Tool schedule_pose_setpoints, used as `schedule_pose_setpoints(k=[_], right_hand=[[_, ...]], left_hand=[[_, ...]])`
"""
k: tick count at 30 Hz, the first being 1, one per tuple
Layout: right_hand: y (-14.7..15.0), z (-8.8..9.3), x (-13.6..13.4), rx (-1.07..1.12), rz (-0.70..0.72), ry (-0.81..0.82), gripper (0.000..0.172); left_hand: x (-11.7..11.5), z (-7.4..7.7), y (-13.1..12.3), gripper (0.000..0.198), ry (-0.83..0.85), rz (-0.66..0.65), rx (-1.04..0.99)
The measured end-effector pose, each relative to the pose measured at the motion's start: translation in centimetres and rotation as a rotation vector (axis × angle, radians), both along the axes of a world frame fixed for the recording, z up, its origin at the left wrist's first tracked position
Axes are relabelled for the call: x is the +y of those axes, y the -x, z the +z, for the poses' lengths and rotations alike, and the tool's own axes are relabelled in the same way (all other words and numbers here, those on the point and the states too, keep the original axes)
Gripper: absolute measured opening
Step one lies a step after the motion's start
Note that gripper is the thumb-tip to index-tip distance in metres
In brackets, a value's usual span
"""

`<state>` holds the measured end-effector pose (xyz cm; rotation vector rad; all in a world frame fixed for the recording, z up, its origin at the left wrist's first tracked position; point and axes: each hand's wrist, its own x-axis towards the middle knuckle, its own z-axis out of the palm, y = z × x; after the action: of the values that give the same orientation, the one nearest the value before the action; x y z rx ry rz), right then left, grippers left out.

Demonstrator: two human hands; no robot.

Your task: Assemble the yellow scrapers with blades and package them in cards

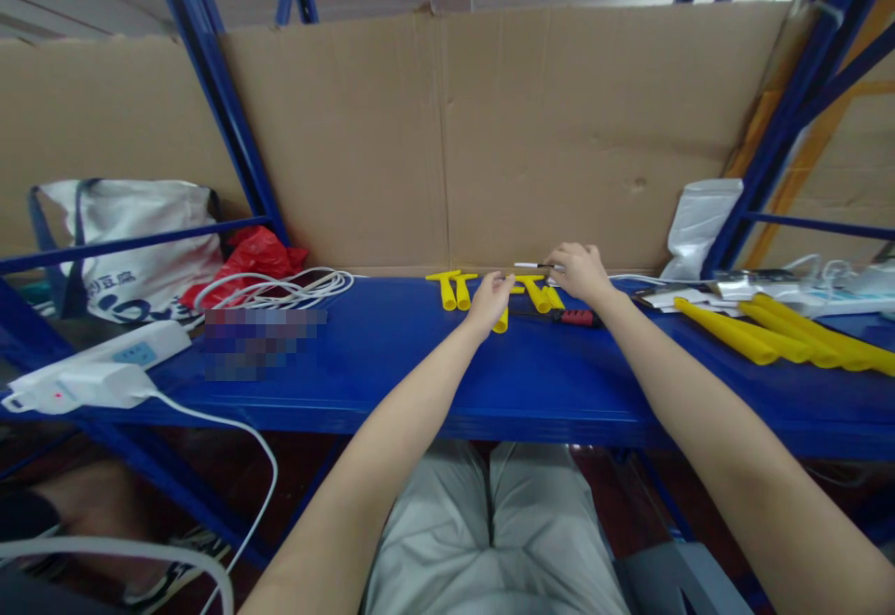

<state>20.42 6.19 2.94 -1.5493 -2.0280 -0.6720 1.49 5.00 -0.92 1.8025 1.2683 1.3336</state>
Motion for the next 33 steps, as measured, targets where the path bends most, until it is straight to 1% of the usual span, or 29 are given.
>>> schedule_pose_setpoints(k=[2,4,7,11,16,20,23,26,31,33], right_hand=[[0.9,-0.1,-1.1,-0.038,0.087,-0.011,0.026],[1.6,-0.1,-2.2,-0.059,0.141,-0.002,0.027],[2.3,-0.3,-3.1,-0.051,0.17,0.009,0.029],[2.5,-0.5,-3.0,-0.03,0.168,0.008,0.03],[2.5,-0.8,-2.4,0.016,0.189,-0.022,0.031],[2.6,-1.1,-2.1,0.057,0.208,-0.033,0.032],[2.8,-1.2,-2.1,0.069,0.208,-0.014,0.032],[3.0,-1.2,-2.4,0.077,0.22,-0.023,0.034],[2.9,-1.0,-2.7,0.126,0.19,-0.098,0.055],[2.6,-1.0,-2.5,0.168,0.172,-0.112,0.054]], left_hand=[[0.3,0.2,0.2,0.028,0.054,-0.04,-0.17],[0.5,0.3,0.4,0.023,0.09,-0.054,-0.255],[0.7,0.4,0.7,0.011,0.172,-0.038,-0.365],[0.4,0.9,1.1,0.012,0.285,-0.067,-0.527],[-0.2,1.5,1.4,0.005,0.388,-0.133,-0.666],[-0.7,1.7,1.4,0.005,0.455,-0.182,-0.705],[-1.0,1.9,1.3,0.007,0.453,-0.194,-0.681],[-1.1,1.9,1.3,0.007,0.416,-0.145,-0.674],[-0.7,2.0,1.8,0.007,0.398,-0.027,-0.691],[-0.5,2.0,2.0,0.007,0.399,-0.009,-0.699]])
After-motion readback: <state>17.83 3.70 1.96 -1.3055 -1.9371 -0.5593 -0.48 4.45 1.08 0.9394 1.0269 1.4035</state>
